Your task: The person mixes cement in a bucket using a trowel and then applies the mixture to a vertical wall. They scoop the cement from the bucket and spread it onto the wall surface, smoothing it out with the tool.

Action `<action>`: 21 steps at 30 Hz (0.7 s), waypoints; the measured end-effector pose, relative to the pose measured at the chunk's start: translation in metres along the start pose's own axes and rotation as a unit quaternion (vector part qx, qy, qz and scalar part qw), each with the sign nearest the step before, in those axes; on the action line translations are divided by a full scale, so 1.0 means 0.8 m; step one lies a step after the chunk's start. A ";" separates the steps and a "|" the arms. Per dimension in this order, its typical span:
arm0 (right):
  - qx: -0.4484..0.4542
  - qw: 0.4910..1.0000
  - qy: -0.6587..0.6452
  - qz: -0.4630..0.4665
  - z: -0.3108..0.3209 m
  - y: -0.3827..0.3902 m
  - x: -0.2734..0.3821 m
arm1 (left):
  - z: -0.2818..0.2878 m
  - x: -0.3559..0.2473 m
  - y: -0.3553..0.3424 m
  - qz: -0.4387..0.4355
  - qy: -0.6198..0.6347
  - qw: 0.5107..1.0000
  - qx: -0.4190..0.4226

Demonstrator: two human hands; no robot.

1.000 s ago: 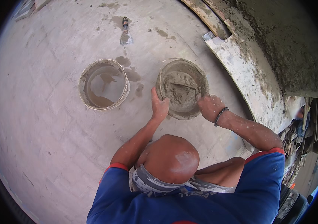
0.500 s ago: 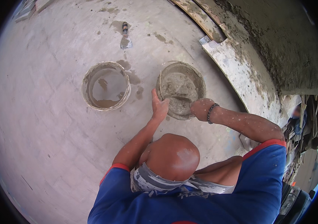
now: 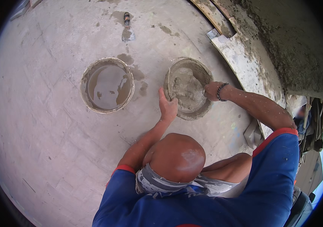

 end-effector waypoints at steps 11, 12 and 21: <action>0.086 0.820 -0.566 0.005 -0.042 0.032 0.071 | -0.003 0.005 0.003 0.007 0.082 0.996 0.023; 0.078 0.816 -0.572 0.026 -0.036 0.026 0.084 | -0.002 0.006 0.005 0.016 0.082 0.996 0.021; 0.056 0.532 -0.842 0.071 -0.059 0.019 0.097 | -0.001 0.002 -0.001 0.004 0.134 0.991 0.028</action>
Point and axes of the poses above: each hand's wrist, its own y-axis away from the middle knuckle, its own z-axis out of the back of the hand, x = y × z, the point moved 2 cm from there along -y, towards the middle knuckle, and after that the axes turned 10 degrees about x, right-handed, at the moved point
